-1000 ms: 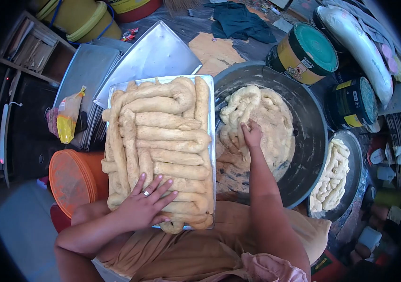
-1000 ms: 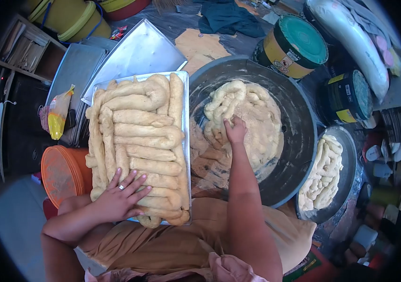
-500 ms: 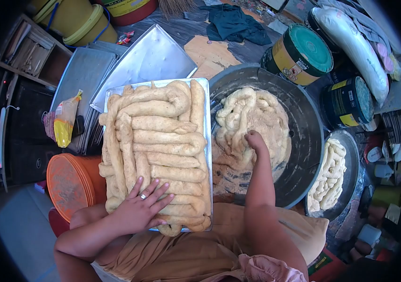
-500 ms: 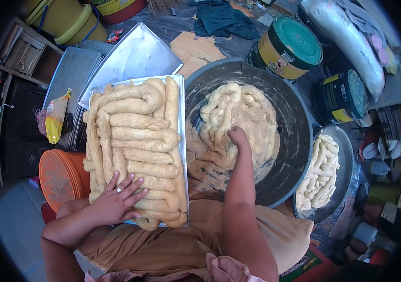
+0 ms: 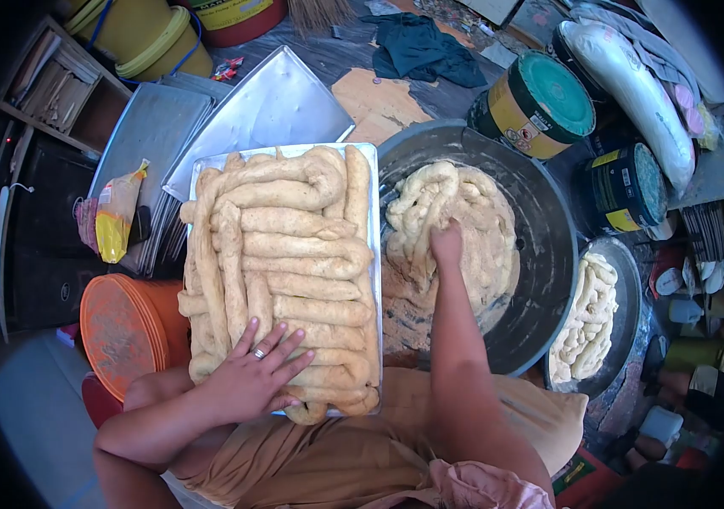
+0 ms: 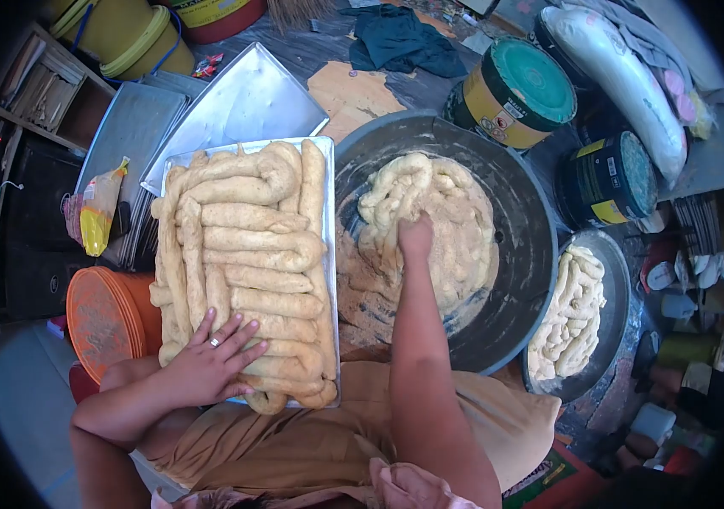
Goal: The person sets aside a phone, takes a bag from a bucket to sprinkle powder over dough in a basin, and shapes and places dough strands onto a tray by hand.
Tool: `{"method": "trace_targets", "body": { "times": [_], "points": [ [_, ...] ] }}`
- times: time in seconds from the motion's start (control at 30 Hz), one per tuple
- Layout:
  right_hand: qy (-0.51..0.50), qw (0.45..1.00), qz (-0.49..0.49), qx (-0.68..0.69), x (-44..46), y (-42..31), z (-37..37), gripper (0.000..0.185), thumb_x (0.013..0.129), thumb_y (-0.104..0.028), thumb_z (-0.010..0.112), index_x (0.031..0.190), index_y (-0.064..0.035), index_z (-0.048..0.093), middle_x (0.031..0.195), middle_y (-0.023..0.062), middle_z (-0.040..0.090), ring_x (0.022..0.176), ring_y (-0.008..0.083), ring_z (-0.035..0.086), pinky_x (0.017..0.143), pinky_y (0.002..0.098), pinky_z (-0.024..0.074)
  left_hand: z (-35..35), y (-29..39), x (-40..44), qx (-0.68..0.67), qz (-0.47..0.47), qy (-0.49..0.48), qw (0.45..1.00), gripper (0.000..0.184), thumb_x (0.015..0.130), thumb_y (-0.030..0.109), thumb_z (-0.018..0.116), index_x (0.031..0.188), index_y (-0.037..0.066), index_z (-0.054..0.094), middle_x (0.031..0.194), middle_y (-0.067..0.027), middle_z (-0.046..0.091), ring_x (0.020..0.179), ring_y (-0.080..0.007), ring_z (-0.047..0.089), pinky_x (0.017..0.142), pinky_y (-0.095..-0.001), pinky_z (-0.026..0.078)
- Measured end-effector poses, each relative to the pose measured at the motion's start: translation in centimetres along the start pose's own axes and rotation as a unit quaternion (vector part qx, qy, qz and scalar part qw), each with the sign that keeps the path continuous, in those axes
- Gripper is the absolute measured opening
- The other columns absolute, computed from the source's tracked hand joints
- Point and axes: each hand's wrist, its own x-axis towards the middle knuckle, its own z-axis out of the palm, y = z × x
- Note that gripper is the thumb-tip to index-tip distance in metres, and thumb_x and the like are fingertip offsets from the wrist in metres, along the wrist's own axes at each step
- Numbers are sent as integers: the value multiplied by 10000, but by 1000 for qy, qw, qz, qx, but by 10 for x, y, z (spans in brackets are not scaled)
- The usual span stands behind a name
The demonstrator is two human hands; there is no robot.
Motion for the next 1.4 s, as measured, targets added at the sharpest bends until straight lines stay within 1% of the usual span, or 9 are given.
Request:
{"method": "trace_targets", "body": {
  "times": [0.23,0.27,0.33,0.4,0.6,0.7,0.9,1.0,1.4],
  "points": [
    [-221,968,-13,-117,93,35,52,446,828,-250,539,1200,-5,509,1134,233,562,1076,376,566,893,504,480,3,1,1,-14,-5,10,1000,732,834,529,587,1431,155,390,1494,-139,322,1402,-344,259,1128,-601,40],
    [-180,964,111,160,85,19,35,396,836,-244,520,1154,-7,516,1093,217,566,1047,364,571,865,504,488,4,2,0,-14,-3,15,1000,735,833,529,588,1433,155,387,1492,-140,325,1400,-345,264,1126,-604,47],
    [-52,695,314,645,55,-30,-15,309,852,-232,481,1062,-11,529,1011,184,575,989,340,583,810,505,505,4,4,-2,-11,2,20,1000,741,833,529,589,1437,155,379,1488,-139,332,1395,-345,273,1123,-610,60],
    [-88,649,315,687,86,-28,-27,275,886,-137,336,1034,21,505,957,148,587,709,260,577,669,401,520,1,6,-3,-1,5,25,1000,746,833,529,587,1442,157,370,1483,-136,341,1390,-343,282,1119,-616,73],
    [-168,688,-34,705,108,-134,-140,486,820,-86,392,1269,39,531,918,122,609,722,196,566,636,345,491,6,10,-8,0,1,31,1000,744,854,544,551,1456,157,346,1479,-124,351,1385,-337,291,1115,-623,79],
    [-453,524,-190,695,66,-162,-196,511,796,-112,431,1273,45,528,957,131,632,757,176,593,661,326,499,4,9,-8,8,2,23,1000,741,865,549,534,1461,157,334,1480,-128,348,1388,-339,287,1114,-625,80],
    [-360,843,-313,247,-83,-109,-234,526,761,-184,526,1251,-2,583,1097,114,648,962,214,615,901,318,467,4,6,-10,-22,1,22,1000,745,869,555,525,1467,158,322,1482,-133,345,1398,-345,271,1115,-627,72],
    [-247,966,-1,79,-95,-34,-209,551,790,-217,547,1298,-5,538,1215,198,603,1132,308,570,992,354,422,7,7,-13,-17,-1,2,1000,743,872,557,520,1467,158,321,1481,-135,346,1402,-350,262,1113,-631,63],
    [-59,966,40,-248,-9,-26,-13,754,791,-413,635,1426,-97,381,1484,190,333,1359,302,350,1096,542,254,6,9,-8,-29,-8,-3,1000,735,861,570,534,1443,154,365,1468,-124,371,1415,-342,235,1112,-636,39]
  ]
}}
